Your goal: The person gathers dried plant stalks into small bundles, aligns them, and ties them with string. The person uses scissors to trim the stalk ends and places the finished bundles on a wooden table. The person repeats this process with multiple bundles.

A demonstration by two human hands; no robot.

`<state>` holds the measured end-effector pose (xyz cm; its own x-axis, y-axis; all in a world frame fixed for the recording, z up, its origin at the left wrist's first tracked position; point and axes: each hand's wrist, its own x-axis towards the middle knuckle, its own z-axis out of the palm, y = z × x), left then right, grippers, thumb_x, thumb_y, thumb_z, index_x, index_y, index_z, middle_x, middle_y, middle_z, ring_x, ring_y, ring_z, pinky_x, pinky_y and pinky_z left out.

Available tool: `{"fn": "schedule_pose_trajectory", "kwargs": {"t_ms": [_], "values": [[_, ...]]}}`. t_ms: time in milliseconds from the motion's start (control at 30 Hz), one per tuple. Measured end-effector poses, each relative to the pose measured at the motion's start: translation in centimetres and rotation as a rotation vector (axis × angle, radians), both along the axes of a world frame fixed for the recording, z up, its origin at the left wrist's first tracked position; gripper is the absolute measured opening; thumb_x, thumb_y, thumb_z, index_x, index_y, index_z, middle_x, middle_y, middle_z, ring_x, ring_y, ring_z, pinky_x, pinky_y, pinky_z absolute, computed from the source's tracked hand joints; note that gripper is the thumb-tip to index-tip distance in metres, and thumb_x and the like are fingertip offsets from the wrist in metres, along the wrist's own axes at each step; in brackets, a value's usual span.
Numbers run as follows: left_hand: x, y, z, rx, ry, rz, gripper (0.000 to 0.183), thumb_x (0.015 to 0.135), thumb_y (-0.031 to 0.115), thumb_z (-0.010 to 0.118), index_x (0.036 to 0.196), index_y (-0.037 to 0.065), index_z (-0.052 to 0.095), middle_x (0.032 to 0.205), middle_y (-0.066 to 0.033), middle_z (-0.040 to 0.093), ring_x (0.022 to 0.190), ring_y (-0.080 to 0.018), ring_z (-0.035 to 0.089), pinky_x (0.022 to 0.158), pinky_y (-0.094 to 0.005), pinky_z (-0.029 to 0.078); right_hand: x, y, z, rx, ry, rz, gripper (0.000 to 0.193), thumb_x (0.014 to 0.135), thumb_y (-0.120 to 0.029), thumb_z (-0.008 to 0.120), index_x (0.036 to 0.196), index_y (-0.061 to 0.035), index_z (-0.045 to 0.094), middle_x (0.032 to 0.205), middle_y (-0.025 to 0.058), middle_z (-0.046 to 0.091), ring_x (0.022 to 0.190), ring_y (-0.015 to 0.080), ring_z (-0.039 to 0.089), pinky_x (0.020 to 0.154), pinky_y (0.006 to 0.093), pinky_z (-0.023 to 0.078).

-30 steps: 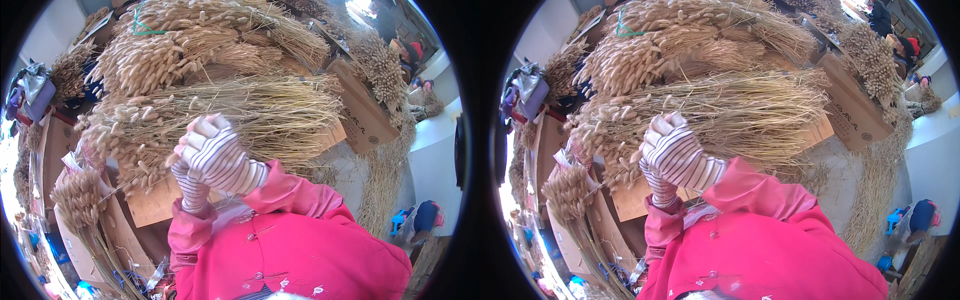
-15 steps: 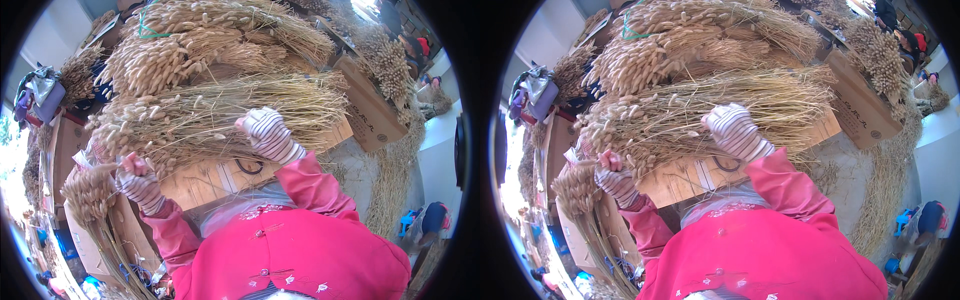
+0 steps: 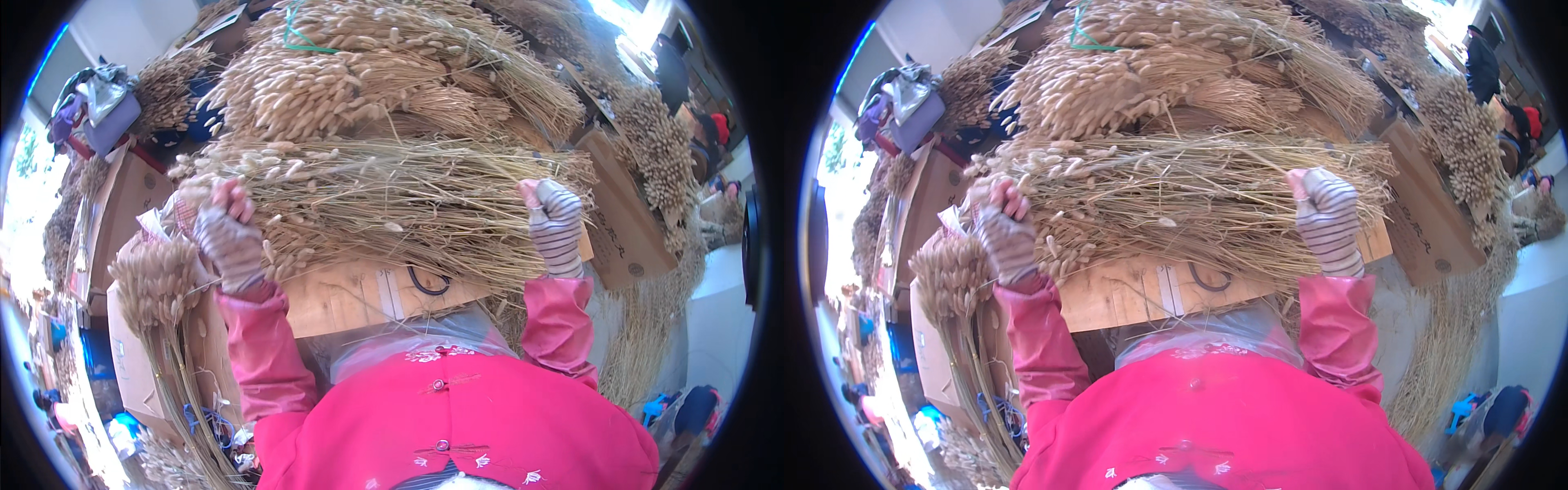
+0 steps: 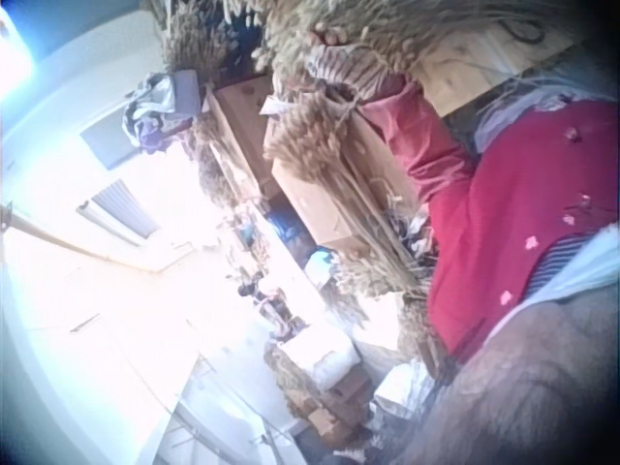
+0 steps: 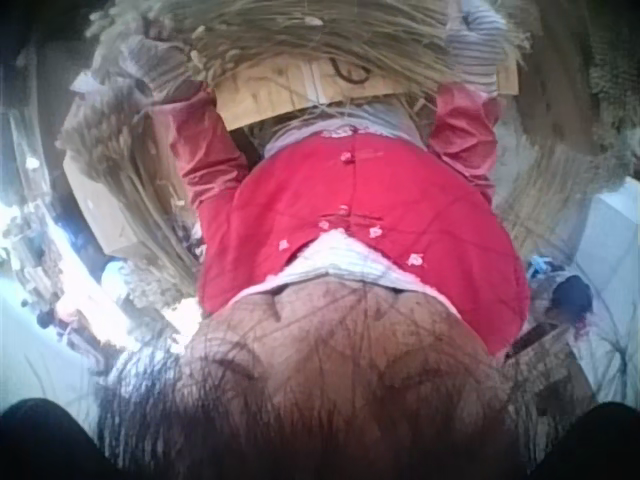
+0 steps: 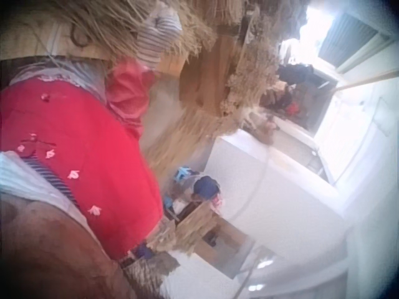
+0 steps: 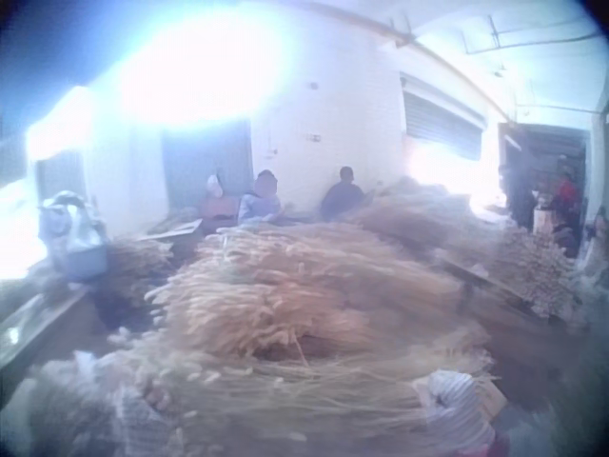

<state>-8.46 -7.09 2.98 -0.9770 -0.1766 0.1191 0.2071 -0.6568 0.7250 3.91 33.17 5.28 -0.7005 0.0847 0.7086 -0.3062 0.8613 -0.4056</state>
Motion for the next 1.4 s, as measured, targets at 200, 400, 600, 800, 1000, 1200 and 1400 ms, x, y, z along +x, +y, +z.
{"fn": "schedule_pose_trajectory", "kwargs": {"t_ms": [200, 400, 600, 800, 1000, 1200, 1400], "values": [[-6.8, 5.6, 4.9, -0.035, 0.063, -0.212, 0.020, 0.087, 0.013, 0.058, 0.101, -0.002, 0.056, 0.085, -0.0074, 0.062, 0.061, -0.0053, 0.047, 0.051, -0.0175, 0.041, -4.7, 0.6, 2.1, 0.199, -0.210, -0.368, 0.009, 0.081, -0.011, 0.063, 0.087, -0.0037, 0.063, 0.074, 0.0133, 0.060, 0.068, 0.0260, 0.059, 0.062, 0.0319, 0.045], [-5.0, 7.4, 2.3, -0.611, 0.031, 0.084, 0.019, 0.090, 0.014, 0.054, 0.094, -0.002, 0.063, 0.077, -0.0076, 0.067, 0.054, -0.0054, 0.051, 0.050, -0.0185, 0.041, -8.3, 0.9, -0.1, 0.730, -0.066, -0.703, 0.020, 0.081, -0.017, 0.062, 0.099, -0.0068, 0.064, 0.091, 0.0116, 0.063, 0.090, 0.0292, 0.060, 0.080, 0.0362, 0.047], [-0.2, 8.6, -2.5, -0.867, 0.144, 0.466, 0.016, 0.086, 0.004, 0.055, 0.098, 0.002, 0.065, 0.081, -0.0072, 0.068, 0.065, -0.0124, 0.059, 0.062, -0.0247, 0.046, -9.6, -7.0, -3.9, 0.302, -0.380, 0.069, 0.037, 0.081, -0.018, 0.063, 0.118, -0.0146, 0.058, 0.094, 0.0130, 0.058, 0.082, 0.0282, 0.056, 0.072, 0.0376, 0.047], [-2.3, 12.2, -5.3, -1.363, 0.613, 0.580, 0.029, 0.084, 0.008, 0.054, 0.112, 0.009, 0.062, 0.108, -0.0072, 0.065, 0.105, -0.0273, 0.058, 0.092, -0.0386, 0.040, -14.5, -13.4, -6.6, 0.343, -0.443, 0.094, 0.019, 0.077, -0.020, 0.064, 0.092, -0.0072, 0.062, 0.089, 0.0162, 0.058, 0.079, 0.0318, 0.061, 0.068, 0.0413, 0.050], [-4.9, 12.9, -10.2, -1.914, 0.306, 0.299, 0.043, 0.089, 0.034, 0.045, 0.129, 0.020, 0.049, 0.136, 0.0006, 0.045, 0.128, -0.0239, 0.038, 0.108, -0.0465, 0.019, -10.5, -7.5, -10.0, 0.379, -0.094, 0.063, 0.003, 0.077, -0.007, 0.060, 0.080, -0.0072, 0.059, 0.075, 0.0124, 0.056, 0.067, 0.0289, 0.058, 0.060, 0.0395, 0.048], [-5.7, 13.2, -12.8, -1.856, 0.353, 0.447, 0.045, 0.089, 0.036, 0.044, 0.132, 0.022, 0.046, 0.138, 0.0026, 0.042, 0.129, -0.0227, 0.035, 0.108, -0.0462, 0.018, 4.5, 9.9, -10.8, 0.460, -0.497, -0.650, 0.011, 0.079, -0.012, 0.056, 0.085, -0.0075, 0.065, 0.078, 0.0151, 0.060, 0.076, 0.0311, 0.056, 0.068, 0.0418, 0.046], [-6.0, 12.6, -12.1, -1.803, 0.384, 0.353, 0.051, 0.085, 0.035, 0.053, 0.133, 0.021, 0.043, 0.140, 0.0014, 0.040, 0.127, -0.0246, 0.036, 0.107, -0.0474, 0.017, 18.6, 15.7, -12.1, 0.576, -0.719, -1.908, 0.026, 0.089, -0.023, 0.052, 0.098, -0.0005, 0.062, 0.090, 0.0185, 0.064, 0.089, 0.0320, 0.060, 0.081, 0.0384, 0.047]]}}
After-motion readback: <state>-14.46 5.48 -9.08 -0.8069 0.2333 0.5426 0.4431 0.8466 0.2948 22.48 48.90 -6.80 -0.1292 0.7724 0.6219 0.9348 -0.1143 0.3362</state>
